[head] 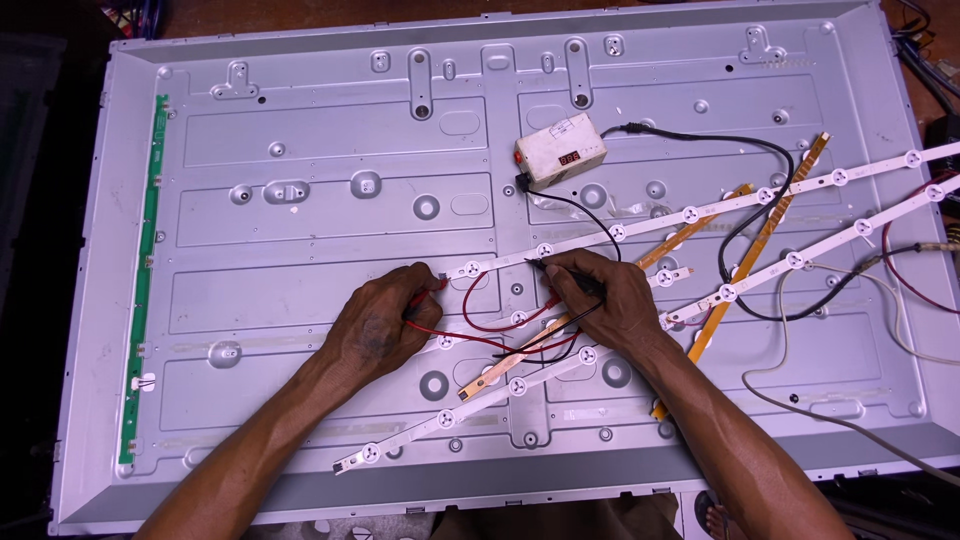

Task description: The person tests multiple LED light strips by connecting them to a power supply using red and black wires. They repeatedly connect and disconnect the wires to different strips to check if they light up.

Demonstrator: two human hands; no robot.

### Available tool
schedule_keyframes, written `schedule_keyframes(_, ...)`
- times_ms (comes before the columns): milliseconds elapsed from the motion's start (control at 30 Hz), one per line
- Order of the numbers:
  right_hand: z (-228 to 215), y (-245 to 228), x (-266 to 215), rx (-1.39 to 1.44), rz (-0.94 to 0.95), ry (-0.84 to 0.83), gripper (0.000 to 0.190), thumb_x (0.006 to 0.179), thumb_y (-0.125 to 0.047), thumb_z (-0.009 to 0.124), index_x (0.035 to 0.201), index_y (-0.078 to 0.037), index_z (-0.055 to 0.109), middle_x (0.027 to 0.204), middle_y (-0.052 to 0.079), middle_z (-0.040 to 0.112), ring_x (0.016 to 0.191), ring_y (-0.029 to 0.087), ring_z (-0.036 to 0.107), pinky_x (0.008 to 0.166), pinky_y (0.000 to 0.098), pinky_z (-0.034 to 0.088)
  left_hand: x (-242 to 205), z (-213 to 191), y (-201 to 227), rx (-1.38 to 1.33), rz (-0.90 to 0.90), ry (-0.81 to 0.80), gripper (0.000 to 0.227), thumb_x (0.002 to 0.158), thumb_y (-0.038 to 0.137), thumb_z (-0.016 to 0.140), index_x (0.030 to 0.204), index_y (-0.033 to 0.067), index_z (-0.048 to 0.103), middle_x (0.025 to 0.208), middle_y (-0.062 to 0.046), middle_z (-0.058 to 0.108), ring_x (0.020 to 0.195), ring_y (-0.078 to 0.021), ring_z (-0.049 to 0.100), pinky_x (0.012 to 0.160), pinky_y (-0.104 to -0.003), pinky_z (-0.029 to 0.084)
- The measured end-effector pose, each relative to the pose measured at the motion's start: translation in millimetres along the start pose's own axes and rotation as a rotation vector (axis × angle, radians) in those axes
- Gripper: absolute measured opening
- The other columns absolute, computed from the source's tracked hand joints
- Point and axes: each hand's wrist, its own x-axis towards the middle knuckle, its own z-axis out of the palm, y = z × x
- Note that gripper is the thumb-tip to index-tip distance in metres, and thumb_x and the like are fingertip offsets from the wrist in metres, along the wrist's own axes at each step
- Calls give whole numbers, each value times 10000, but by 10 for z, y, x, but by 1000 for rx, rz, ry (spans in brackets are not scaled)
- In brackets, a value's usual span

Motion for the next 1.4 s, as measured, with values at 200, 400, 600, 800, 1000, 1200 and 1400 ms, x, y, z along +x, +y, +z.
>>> schedule_keyframes(200, 3, -56, -17, -38, 20, 13, 212, 959, -287, 669, 1112, -236, 806, 843, 102, 786, 802, 301, 724, 767, 405, 544, 22, 60, -109, 11, 7, 14, 211, 907, 114, 587, 1083, 44, 678, 806, -215, 669, 753, -325, 694, 641, -430, 561)
schedule_keyframes(400, 24, -14, -58, -22, -47, 8, 206, 972, -236, 652, 1106, -174, 796, 897, 119, 795, 856, 355, 744, 817, 443, 566, 0, -9, 22, 4, 6, 6, 208, 915, 96, 565, 1076, 28, 678, 793, -228, 668, 731, -335, 687, 643, -438, 560)
schedule_keyframes(600, -23, -174, -115, -60, -89, 11, 194, 941, -252, 677, 1081, -203, 803, 855, 102, 790, 864, 335, 753, 809, 435, 580, -10, 51, -122, 34, 30, 5, 226, 889, 113, 588, 1094, 61, 668, 781, -206, 646, 728, -345, 683, 643, -456, 555)
schedule_keyframes(800, -594, -491, -20, -147, -632, 449, 145, 1020, -39, 666, 1126, -36, 765, 837, 146, 706, 783, 341, 698, 756, 438, 562, -34, 38, -24, 88, 1, -15, 208, 933, 164, 552, 1081, 79, 672, 788, -191, 661, 724, -341, 696, 648, -467, 584)
schedule_keyframes(1000, -954, -586, -210, -263, -736, 579, 202, 1031, -12, 773, 1221, 48, 740, 1007, 177, 731, 915, 359, 711, 825, 426, 580, -21, 42, -9, 117, -35, -26, 219, 926, 166, 557, 1094, 78, 666, 798, -190, 666, 734, -341, 703, 665, -479, 590)
schedule_keyframes(1200, -891, -483, -274, -588, -696, 551, 318, 1043, -58, 765, 1349, -4, 701, 1248, 170, 774, 1094, 311, 775, 936, 393, 607, -117, -41, 246, 191, 50, 140, 229, 895, 193, 535, 1089, 181, 657, 649, 3, 607, 532, -238, 471, 529, -390, 444)
schedule_keyframes(1400, -617, -697, -389, -430, -513, 246, 188, 925, -119, 710, 1094, -78, 780, 774, 160, 756, 788, 357, 745, 726, 469, 601, -205, -75, 691, -2, 614, 407, 168, 962, 49, 600, 993, 93, 759, 788, -86, 751, 681, -271, 727, 601, -346, 596)
